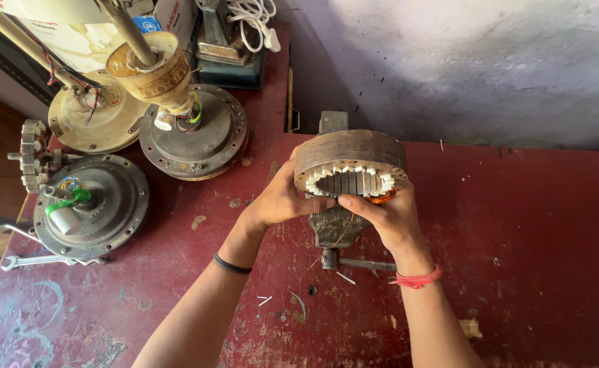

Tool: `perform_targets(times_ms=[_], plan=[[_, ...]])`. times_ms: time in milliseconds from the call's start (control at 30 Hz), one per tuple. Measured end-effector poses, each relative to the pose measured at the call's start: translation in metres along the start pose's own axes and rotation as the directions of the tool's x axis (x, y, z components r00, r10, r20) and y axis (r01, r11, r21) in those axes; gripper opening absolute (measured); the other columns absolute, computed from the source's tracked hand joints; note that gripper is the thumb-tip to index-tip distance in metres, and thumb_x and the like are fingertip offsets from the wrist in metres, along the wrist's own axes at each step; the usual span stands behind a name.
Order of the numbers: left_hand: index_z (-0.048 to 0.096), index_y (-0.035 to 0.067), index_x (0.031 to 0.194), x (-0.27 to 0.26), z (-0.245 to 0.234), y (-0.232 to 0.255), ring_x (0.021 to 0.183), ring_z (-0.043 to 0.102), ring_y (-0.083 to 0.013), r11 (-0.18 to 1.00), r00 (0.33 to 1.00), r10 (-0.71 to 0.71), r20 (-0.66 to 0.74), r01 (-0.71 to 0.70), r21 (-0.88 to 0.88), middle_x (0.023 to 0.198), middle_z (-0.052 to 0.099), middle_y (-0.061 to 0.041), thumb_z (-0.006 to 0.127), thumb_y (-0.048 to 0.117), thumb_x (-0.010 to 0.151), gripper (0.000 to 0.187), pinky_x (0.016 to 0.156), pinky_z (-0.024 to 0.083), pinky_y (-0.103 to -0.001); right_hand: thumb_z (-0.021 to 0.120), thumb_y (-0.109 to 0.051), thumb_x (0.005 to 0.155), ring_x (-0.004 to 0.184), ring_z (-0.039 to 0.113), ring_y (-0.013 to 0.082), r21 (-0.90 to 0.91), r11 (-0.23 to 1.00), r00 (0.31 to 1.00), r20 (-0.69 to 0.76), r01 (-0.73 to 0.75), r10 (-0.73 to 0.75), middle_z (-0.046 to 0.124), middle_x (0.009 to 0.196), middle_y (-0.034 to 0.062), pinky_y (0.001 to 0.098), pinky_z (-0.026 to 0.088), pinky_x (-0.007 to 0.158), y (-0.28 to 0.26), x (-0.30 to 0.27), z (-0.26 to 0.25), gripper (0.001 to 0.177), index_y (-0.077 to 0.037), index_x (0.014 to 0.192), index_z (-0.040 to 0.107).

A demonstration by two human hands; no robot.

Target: The person winds copper wire by hand around the slots of a motor stator held in a bench vise. The person repeatedly wraps the wire around the stator teeth, adjusting the stator orientation as needed to continue winding.

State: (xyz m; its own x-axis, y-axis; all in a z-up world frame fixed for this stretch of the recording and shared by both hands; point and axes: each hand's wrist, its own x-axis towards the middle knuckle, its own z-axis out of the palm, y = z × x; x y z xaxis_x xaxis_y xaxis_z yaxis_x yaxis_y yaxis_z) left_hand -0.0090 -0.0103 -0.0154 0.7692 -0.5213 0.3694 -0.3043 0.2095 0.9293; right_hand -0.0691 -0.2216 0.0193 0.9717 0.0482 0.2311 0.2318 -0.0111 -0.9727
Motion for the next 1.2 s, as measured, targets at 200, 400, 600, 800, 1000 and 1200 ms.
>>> perform_targets(times_ms=[200, 400, 600, 800, 1000, 1200], plan=[[0.041, 0.005, 0.155, 0.005, -0.003, 0.006, 0.141, 0.049, -0.0224, 0.994, 0.997, -0.027, 0.075, 0.035, -0.1, 0.147, 0.054, -0.009, 0.085, -0.001, 0.078, 0.089, 0.122, 0.041, -0.042, 0.085, -0.014, 0.079, 0.102, 0.069, 0.0149, 0.137, 0.99, 1.0, 0.027, 0.01, -0.013, 0.074, 0.11, 0.0053, 0.0332, 0.059, 0.092, -0.004, -0.002, 0.004, 0.044, -0.003, 0.119, 0.068], [0.038, 0.007, 0.157, 0.001, -0.004, 0.009, 0.145, 0.045, -0.0217, 1.0, 0.998, 0.005, 0.055, -0.004, -0.027, 0.15, 0.049, -0.007, 0.084, -0.001, 0.078, 0.093, 0.124, 0.037, -0.041, 0.084, -0.011, 0.078, 0.101, 0.068, 0.0146, 0.136, 0.991, 1.0, -0.02, -0.012, 0.014, 0.073, 0.11, 0.0054, 0.0332, 0.057, 0.093, -0.002, -0.004, 0.006, 0.044, -0.002, 0.118, 0.069], [0.038, 0.008, 0.158, -0.003, -0.005, 0.012, 0.147, 0.041, -0.0229, 0.997, 0.999, -0.004, 0.047, 0.007, -0.071, 0.151, 0.049, -0.006, 0.084, 0.0, 0.077, 0.093, 0.125, 0.032, -0.041, 0.085, -0.013, 0.076, 0.102, 0.067, 0.0144, 0.149, 0.989, 0.999, -0.046, -0.017, 0.024, 0.072, 0.109, 0.0039, 0.0335, 0.057, 0.093, -0.003, -0.005, 0.011, 0.046, -0.003, 0.117, 0.068], [0.047, 0.004, 0.153, -0.004, 0.001, 0.01, 0.143, 0.048, -0.025, 0.988, 0.997, -0.063, 0.046, 0.069, -0.136, 0.147, 0.053, -0.008, 0.086, 0.005, 0.08, 0.083, 0.123, 0.038, -0.042, 0.086, -0.016, 0.079, 0.104, 0.069, 0.0162, 0.13, 0.991, 0.997, -0.061, -0.032, 0.04, 0.073, 0.11, 0.0054, 0.0367, 0.058, 0.097, -0.002, -0.007, 0.014, 0.047, -0.003, 0.119, 0.066], [0.044, 0.004, 0.151, -0.007, 0.015, 0.013, 0.135, 0.05, -0.0223, 0.983, 0.995, 0.011, -0.104, -0.029, -0.182, 0.141, 0.053, -0.009, 0.078, 0.004, 0.082, 0.077, 0.117, 0.041, -0.039, 0.086, -0.011, 0.078, 0.105, 0.068, 0.0152, 0.152, 0.987, 0.997, -0.048, -0.046, 0.054, 0.072, 0.113, 0.0047, 0.0346, 0.056, 0.097, 0.003, -0.007, 0.01, 0.048, -0.002, 0.121, 0.067], [0.054, 0.0, 0.144, -0.011, 0.015, 0.017, 0.138, 0.049, -0.0243, 0.991, 0.985, 0.13, -0.113, -0.133, -0.021, 0.142, 0.05, -0.008, 0.078, 0.001, 0.082, 0.067, 0.12, 0.039, -0.039, 0.087, -0.008, 0.074, 0.106, 0.066, 0.0156, 0.186, 0.982, 1.0, -0.003, -0.028, 0.029, 0.071, 0.114, 0.0048, 0.0344, 0.055, 0.096, 0.007, -0.006, 0.003, 0.051, -0.002, 0.121, 0.067]])
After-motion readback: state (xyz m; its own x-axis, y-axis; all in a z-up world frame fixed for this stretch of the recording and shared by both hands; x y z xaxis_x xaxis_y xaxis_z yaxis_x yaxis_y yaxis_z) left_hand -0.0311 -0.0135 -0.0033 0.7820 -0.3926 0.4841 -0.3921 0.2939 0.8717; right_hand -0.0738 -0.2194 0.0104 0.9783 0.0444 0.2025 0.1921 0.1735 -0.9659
